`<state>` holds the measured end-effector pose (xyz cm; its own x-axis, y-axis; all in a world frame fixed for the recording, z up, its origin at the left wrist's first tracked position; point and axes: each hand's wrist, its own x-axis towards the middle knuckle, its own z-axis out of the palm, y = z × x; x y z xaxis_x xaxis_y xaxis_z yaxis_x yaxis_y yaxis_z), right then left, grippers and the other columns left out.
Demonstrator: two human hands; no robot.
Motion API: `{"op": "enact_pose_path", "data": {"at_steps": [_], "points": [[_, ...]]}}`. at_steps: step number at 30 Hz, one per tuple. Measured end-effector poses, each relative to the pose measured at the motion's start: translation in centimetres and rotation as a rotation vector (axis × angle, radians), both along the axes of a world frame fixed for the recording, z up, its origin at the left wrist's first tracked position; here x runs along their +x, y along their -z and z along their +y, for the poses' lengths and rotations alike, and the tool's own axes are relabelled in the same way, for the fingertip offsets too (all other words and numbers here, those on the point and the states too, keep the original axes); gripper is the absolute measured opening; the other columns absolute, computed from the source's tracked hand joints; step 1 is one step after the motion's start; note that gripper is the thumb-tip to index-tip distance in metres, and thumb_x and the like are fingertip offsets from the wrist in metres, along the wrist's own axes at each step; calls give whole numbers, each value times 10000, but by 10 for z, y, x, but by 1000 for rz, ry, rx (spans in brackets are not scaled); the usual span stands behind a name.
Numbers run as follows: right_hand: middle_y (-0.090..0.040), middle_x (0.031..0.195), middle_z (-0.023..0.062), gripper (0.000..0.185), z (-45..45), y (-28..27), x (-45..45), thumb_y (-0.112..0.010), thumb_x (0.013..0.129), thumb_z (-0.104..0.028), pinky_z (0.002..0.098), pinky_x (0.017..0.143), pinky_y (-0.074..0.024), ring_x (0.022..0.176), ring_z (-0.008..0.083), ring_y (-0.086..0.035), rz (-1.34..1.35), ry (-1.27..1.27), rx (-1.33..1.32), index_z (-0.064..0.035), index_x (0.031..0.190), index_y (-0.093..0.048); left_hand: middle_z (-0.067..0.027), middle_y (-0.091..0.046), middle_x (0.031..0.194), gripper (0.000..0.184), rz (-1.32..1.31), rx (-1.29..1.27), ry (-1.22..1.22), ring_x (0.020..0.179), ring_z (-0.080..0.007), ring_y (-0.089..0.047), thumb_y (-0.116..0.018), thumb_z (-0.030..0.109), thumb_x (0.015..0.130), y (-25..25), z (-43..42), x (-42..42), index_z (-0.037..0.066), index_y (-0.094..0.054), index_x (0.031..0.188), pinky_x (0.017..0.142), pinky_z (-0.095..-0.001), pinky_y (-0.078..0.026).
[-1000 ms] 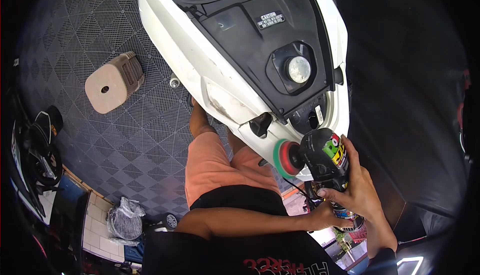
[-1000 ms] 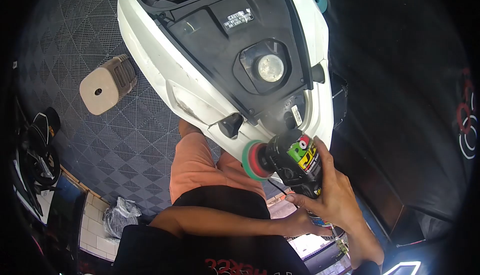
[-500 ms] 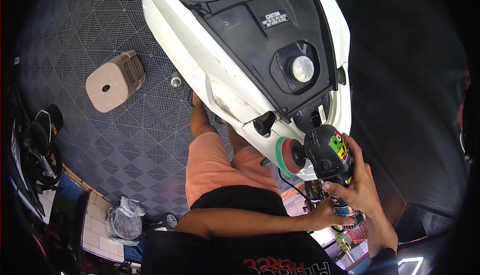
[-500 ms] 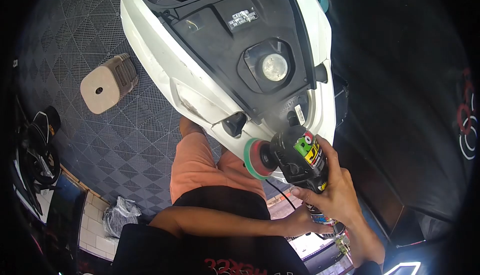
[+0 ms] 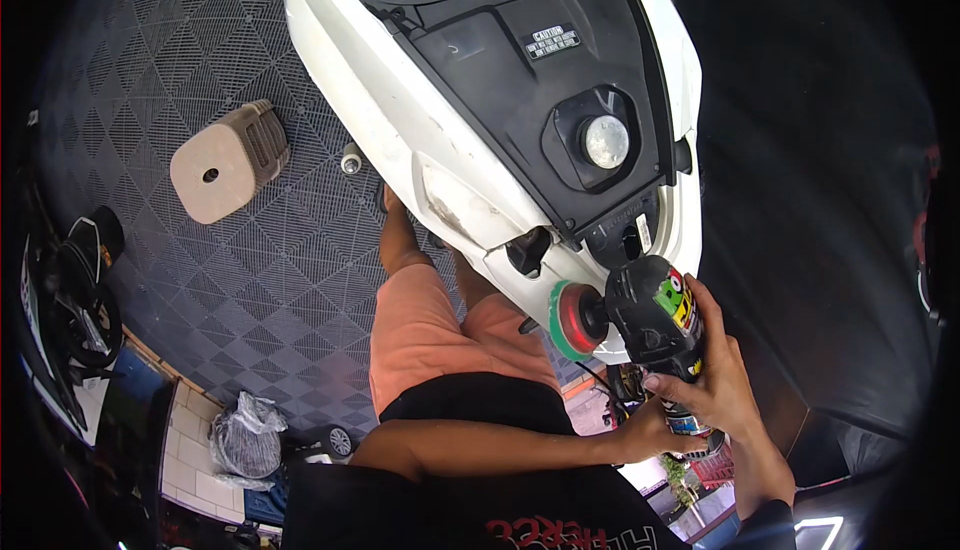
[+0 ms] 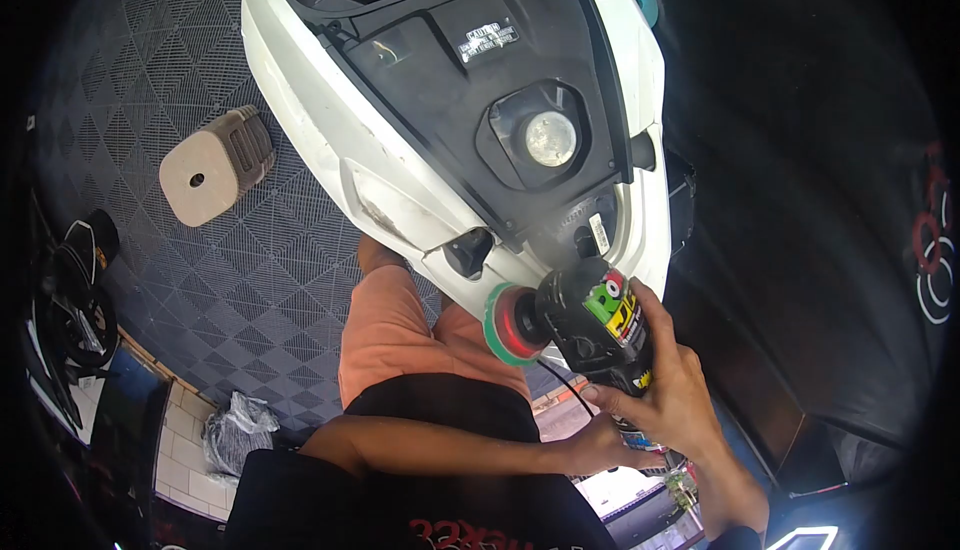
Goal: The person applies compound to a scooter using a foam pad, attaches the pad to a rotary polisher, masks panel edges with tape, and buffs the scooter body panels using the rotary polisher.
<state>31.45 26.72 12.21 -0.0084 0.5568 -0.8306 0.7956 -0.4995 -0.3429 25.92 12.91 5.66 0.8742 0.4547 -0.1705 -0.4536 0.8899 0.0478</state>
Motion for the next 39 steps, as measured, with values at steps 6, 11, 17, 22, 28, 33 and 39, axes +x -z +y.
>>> {"op": "enact_pose_path", "data": {"at_steps": [6,11,17,22,28,33,39], "points": [[-629,1091,234,1042,2,3,-1,-814,643,-204,402,926,-467,1034,378,-621,-69,-17,-18,-34,1441,-166,-68,-587,985,530,-37,50,-27,947,-158,-562,-771,293,761,3,-5,5,5,-513,1125,782,-301,-475],[-617,1119,243,1050,20,-6,-17,-778,592,-161,379,943,-450,1063,383,-605,-190,-55,-158,-37,1445,-178,-60,-592,1015,537,-100,-33,-12,976,-154,-552,-779,272,758,-3,-9,9,11,-514,1145,839,-309,-461],[-661,924,230,1026,26,0,-22,-764,637,-222,447,777,-508,836,413,-652,-203,-219,-90,-54,1447,-157,-59,-592,1047,544,-177,-81,-9,1023,-146,-539,-775,244,762,3,2,5,13,-506,1174,873,-311,-449],[-638,1037,252,1033,29,-3,-29,-759,588,-155,415,862,-487,952,415,-632,-250,-158,-150,-50,1441,-186,-45,-595,1043,460,-65,-44,-120,1000,-132,-552,-762,209,776,-7,0,3,25,-541,1135,846,-302,-467],[-661,887,237,1002,31,2,-27,-754,634,-200,434,747,-516,814,411,-654,-197,-225,-71,-39,1438,-179,-47,-601,1023,421,-176,-183,-38,993,-137,-558,-766,191,769,-4,9,-3,26,-561,1098,849,-303,-464],[-651,912,250,1007,30,-1,-25,-750,617,-173,440,762,-500,842,427,-636,-186,-200,-64,-36,1437,-182,-43,-602,1009,401,-133,-159,-49,977,-140,-568,-770,183,762,-8,13,-7,32,-567,1073,846,-303,-464],[-646,978,251,1014,37,6,-27,-750,600,-138,424,827,-483,927,440,-619,-197,-122,-156,-56,1440,-189,-56,-595,1054,494,-207,-261,31,1017,-158,-568,-788,176,738,6,10,-6,26,-529,1130,865,-312,-470]]}}
